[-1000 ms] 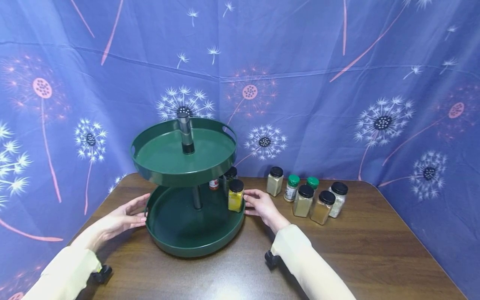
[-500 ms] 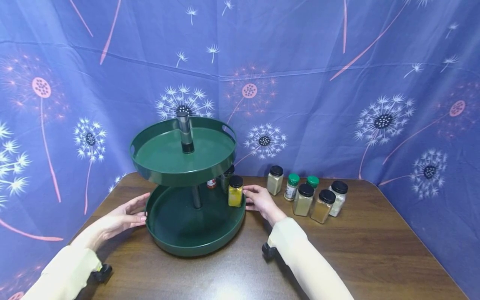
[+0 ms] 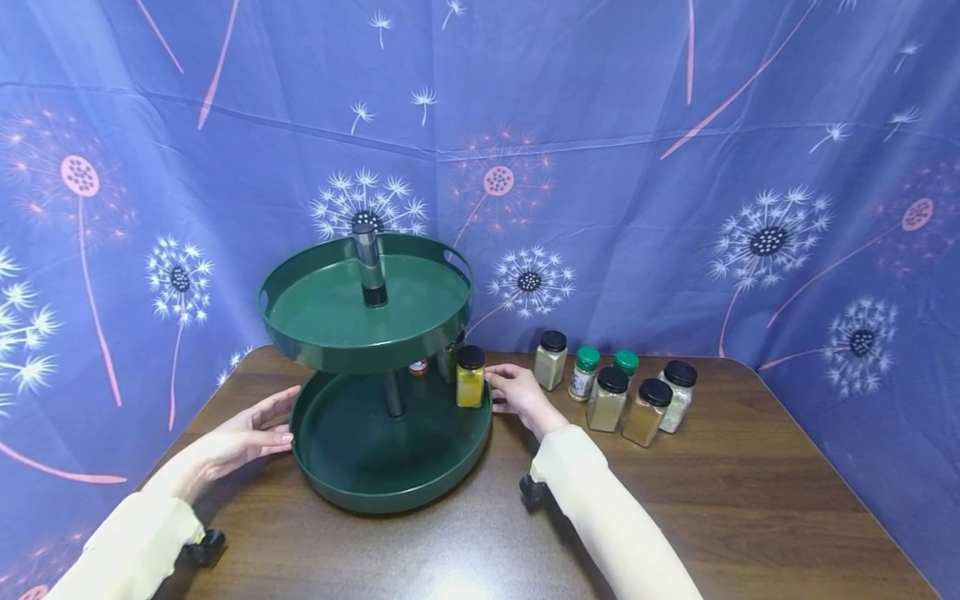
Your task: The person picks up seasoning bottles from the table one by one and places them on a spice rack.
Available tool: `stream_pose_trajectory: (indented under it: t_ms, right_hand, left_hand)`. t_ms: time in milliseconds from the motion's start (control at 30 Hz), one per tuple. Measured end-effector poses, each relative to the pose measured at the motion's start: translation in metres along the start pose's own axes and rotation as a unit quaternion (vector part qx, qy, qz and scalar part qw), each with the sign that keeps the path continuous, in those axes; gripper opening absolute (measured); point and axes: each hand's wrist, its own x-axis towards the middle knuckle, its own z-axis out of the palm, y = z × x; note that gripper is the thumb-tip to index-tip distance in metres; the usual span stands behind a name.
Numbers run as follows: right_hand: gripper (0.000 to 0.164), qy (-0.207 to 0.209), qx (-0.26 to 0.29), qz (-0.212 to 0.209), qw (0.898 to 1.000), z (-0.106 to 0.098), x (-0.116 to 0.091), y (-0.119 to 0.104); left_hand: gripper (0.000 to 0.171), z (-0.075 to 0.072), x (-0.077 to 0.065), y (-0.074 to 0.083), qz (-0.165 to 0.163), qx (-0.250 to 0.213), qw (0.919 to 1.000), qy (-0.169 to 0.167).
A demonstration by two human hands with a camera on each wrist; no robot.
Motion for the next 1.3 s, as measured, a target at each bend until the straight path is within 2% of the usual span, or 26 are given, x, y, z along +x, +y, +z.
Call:
stream_pose_trajectory:
  t_ms: [533, 1000, 1300]
  right_hand:
    - [0.036, 0.012, -0.012, -0.009, 1.000, 0.001, 0.008, 0.001]
    - [0.036, 0.020, -0.023, -0.013, 0.999, 0.001, 0.004, 0.001]
    - [0.037, -0.008, -0.030, -0.025, 0.999, -0.007, -0.009, -0.006]
  left_hand:
    - [0.086, 0.000, 0.001, 0.000, -0.001, 0.001, 1.0000, 0.002]
    - [0.086, 0.001, 0.001, 0.000, -0.003, 0.005, 1.0000, 0.003]
    - [0.086, 0.000, 0.001, 0.000, -0.003, 0.002, 1.0000, 0.002]
